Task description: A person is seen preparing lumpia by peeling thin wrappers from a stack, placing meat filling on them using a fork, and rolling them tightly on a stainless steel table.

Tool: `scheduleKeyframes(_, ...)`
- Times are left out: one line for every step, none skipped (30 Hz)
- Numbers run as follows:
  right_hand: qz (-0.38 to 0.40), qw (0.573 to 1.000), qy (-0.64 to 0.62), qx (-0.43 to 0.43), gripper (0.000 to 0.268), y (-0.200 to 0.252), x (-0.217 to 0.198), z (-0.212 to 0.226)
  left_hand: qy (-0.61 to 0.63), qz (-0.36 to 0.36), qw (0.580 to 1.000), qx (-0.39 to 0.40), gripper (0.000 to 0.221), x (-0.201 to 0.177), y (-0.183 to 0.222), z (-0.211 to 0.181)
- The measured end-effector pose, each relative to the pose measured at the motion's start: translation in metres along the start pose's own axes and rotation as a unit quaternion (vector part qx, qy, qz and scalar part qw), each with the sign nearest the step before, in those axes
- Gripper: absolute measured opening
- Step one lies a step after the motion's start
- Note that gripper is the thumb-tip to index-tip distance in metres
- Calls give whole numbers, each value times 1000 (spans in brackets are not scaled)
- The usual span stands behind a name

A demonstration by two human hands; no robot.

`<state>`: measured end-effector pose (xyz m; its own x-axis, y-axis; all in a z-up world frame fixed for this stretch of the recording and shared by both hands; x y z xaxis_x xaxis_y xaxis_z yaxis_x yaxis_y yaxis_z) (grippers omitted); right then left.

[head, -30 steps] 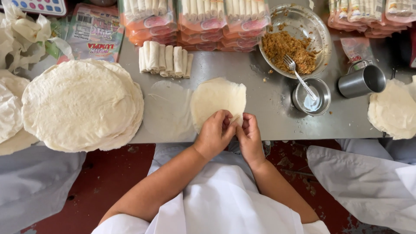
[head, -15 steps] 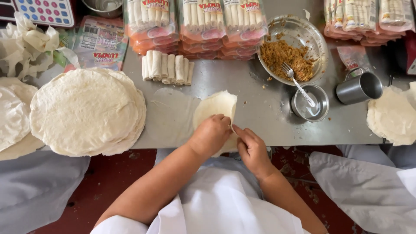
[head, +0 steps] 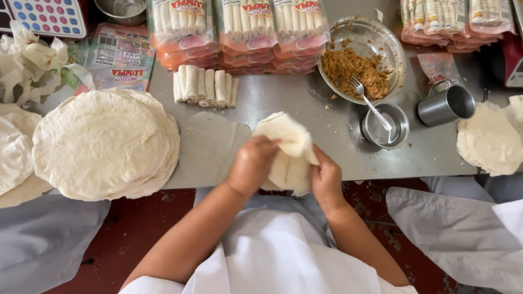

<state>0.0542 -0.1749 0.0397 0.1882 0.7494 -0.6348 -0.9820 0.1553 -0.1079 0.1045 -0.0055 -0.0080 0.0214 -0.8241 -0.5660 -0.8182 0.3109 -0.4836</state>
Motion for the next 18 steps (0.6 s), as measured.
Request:
scheduleKeyframes(1,1000,-1,0,36,1,5,-17,-1,0,1000,-1,9,8,7,18)
scheduleKeyframes(-17,998,-51,35,34,2,6,-38,97,-26,987,-128,18,15,19,53)
scheduleKeyframes(-37,992,-101,72,37,5,8,-60,193,-51,947,-250,38,26,35,86)
scheduleKeyframes(-37,991,-102,74,37,6,8,-40,192,-49,948,-250,38,20,30,62)
scheduleKeyframes(-60,987,-126,75,35,5,5,-21,273,-81,905,-317,31,17,28,47)
scheduleKeyframes(-82,982,-151,76,36,3,1,-1,350,-111,849,-379,28,16,27,30)
scheduleKeyframes(-82,982,-151,77,36,3,7,-9,350,-111,849,-379,28,22,30,31)
scheduleKeyframes(-81,982,-152,82,40,4,13,-18,375,-131,833,-386,32,29,34,34)
scheduleKeyframes(-79,981,-154,88,45,4,19,-28,399,-151,815,-393,36,35,38,36)
scheduleKeyframes(-79,981,-155,89,45,-3,16,-32,398,-151,815,-393,36,33,42,52)
scheduleKeyframes(-71,980,-154,106,46,-7,15,-38,409,-168,804,-399,35,30,49,68)
scheduleKeyframes(-63,978,-154,124,48,-11,13,-45,419,-185,792,-404,34,27,55,83)
scheduleKeyframes(-62,978,-155,126,48,-10,15,-51,417,-184,793,-405,34,-4,45,67)
scheduleKeyframes(-59,972,-173,150,47,-7,17,-61,403,-214,790,-409,32,-39,36,53)
scheduleKeyframes(-56,964,-191,173,47,-5,20,-70,389,-244,787,-412,30,-75,26,38)
scheduleKeyframes(-56,964,-194,175,47,-4,22,-69,386,-243,788,-413,30,-97,22,27)
scheduleKeyframes(-46,961,-200,185,47,-3,25,-68,378,-268,781,-418,28,-121,20,18)
scheduleKeyframes(-36,959,-205,194,48,-2,28,-67,368,-293,774,-424,26,-145,18,9)
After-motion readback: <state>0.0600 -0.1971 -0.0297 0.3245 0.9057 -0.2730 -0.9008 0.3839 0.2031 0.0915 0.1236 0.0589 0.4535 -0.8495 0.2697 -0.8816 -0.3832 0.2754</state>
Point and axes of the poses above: each hand's wrist, its own y-axis away from the middle knuckle, its own x-axis out of the palm, z = x × y, the point moved 7 cm from there along -y, towards the middle knuckle, and after that the axes turned 6 degrees about x, right-handed, at the moved point
